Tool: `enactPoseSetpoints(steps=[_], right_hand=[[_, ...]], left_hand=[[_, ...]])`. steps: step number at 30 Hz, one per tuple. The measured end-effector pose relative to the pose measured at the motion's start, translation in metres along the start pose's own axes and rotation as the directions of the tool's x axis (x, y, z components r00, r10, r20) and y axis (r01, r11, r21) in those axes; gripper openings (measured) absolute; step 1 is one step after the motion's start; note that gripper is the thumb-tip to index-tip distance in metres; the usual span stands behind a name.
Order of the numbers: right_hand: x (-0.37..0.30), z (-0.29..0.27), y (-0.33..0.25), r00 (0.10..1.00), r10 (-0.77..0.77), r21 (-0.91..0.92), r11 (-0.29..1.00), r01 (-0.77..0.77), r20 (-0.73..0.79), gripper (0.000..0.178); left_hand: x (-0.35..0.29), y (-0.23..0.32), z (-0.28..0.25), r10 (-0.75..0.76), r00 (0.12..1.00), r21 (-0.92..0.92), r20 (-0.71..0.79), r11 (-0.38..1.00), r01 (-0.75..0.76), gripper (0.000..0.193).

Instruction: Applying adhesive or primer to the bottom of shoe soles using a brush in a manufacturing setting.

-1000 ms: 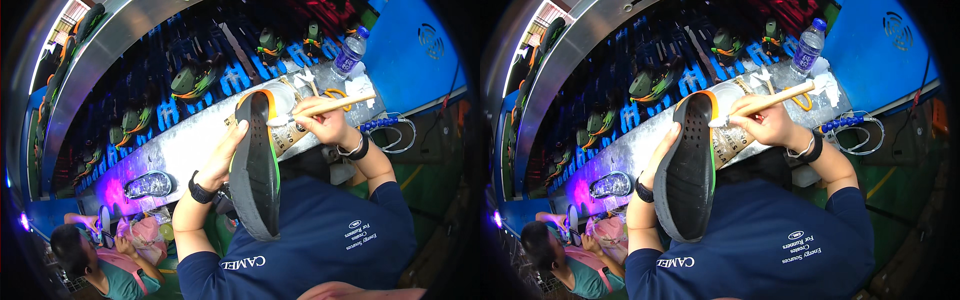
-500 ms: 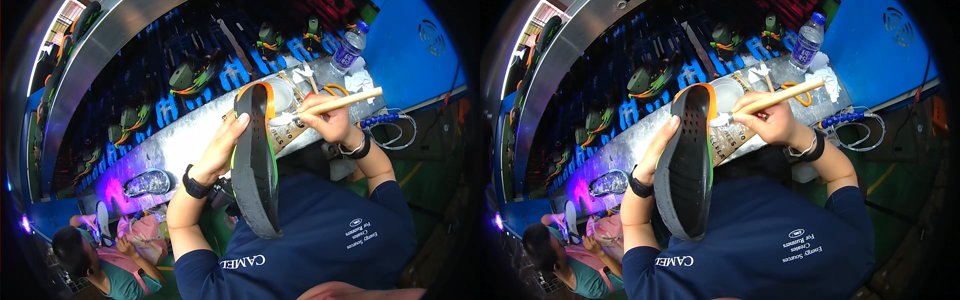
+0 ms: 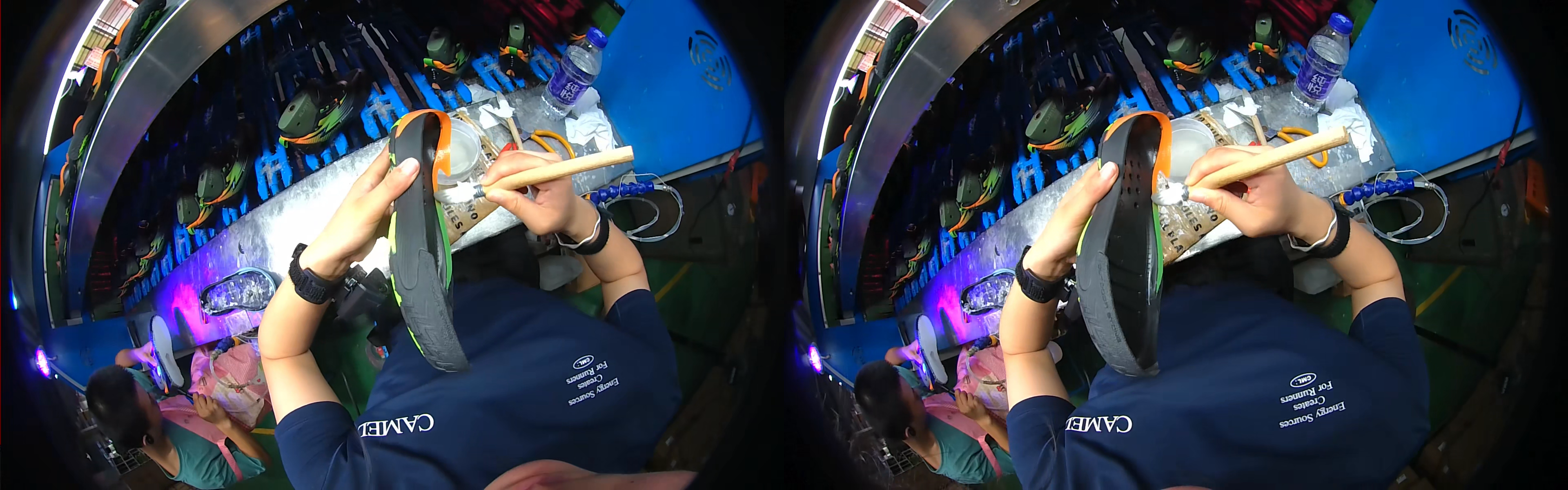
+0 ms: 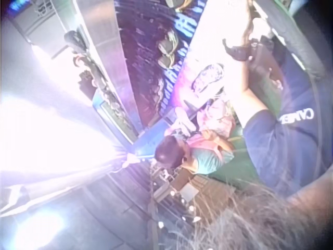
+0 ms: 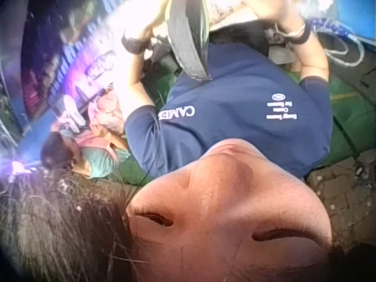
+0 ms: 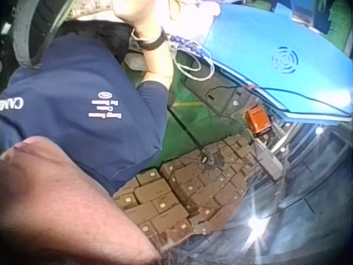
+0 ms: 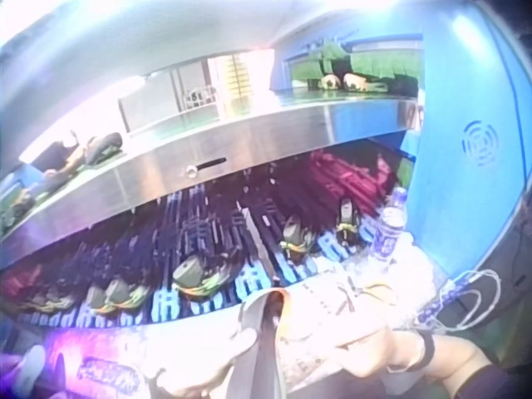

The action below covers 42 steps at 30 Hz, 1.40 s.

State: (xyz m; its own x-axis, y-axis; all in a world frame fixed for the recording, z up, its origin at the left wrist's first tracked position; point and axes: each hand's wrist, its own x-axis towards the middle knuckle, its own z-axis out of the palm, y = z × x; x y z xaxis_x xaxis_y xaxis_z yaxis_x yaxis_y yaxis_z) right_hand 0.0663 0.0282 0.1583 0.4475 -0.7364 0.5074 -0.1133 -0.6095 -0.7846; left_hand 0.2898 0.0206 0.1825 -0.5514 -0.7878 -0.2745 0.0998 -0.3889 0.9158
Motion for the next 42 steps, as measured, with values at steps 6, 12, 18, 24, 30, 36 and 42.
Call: enactPoseSetpoints(steps=[6, 12, 18, 24, 30, 36, 42], right_hand=[[-0.006, -0.001, -0.018, 0.993, -0.027, 0.077, 0.997, 0.019, 0.112, 0.011], [-0.007, -0.003, -0.034, 0.981, -0.011, 0.143, 0.990, -0.018, 0.196, 0.009], [-0.003, -0.001, -0.034, 0.968, -0.027, 0.312, 0.949, -0.054, 0.248, 0.008], [-0.023, -0.025, -0.021, 0.927, 0.195, 0.473, 0.881, -0.022, -0.320, 0.014], [-0.071, -0.052, 0.000, 0.775, 0.343, 0.545, 0.838, 0.003, -0.531, 0.017], [-0.095, -0.061, -0.002, 0.746, 0.389, 0.635, 0.770, 0.059, -0.541, 0.015], [-0.101, -0.069, 0.011, 0.727, 0.389, 0.647, 0.756, 0.099, -0.566, 0.016]], left_hand=[[0.004, -0.002, -0.005, -0.035, 0.999, 0.010, 0.016, 0.999, 0.035, 0.055], [0.008, -0.001, -0.005, -0.007, 1.000, 0.055, -0.015, 0.998, 0.007, 0.058], [0.016, 0.001, -0.017, 0.003, 0.999, 0.115, -0.034, 0.993, 0.001, 0.057], [0.001, 0.057, -0.016, 0.273, 0.937, 0.229, -0.217, 0.948, -0.223, 0.046], [0.000, 0.167, -0.017, 0.766, 0.632, 0.296, -0.116, 0.634, -0.714, 0.036], [0.073, 0.226, -0.004, 0.991, -0.096, 0.771, 0.088, -0.129, -0.624, 0.042], [0.140, 0.253, -0.031, 0.772, 0.517, 0.890, -0.370, 0.454, -0.041, 0.087]])
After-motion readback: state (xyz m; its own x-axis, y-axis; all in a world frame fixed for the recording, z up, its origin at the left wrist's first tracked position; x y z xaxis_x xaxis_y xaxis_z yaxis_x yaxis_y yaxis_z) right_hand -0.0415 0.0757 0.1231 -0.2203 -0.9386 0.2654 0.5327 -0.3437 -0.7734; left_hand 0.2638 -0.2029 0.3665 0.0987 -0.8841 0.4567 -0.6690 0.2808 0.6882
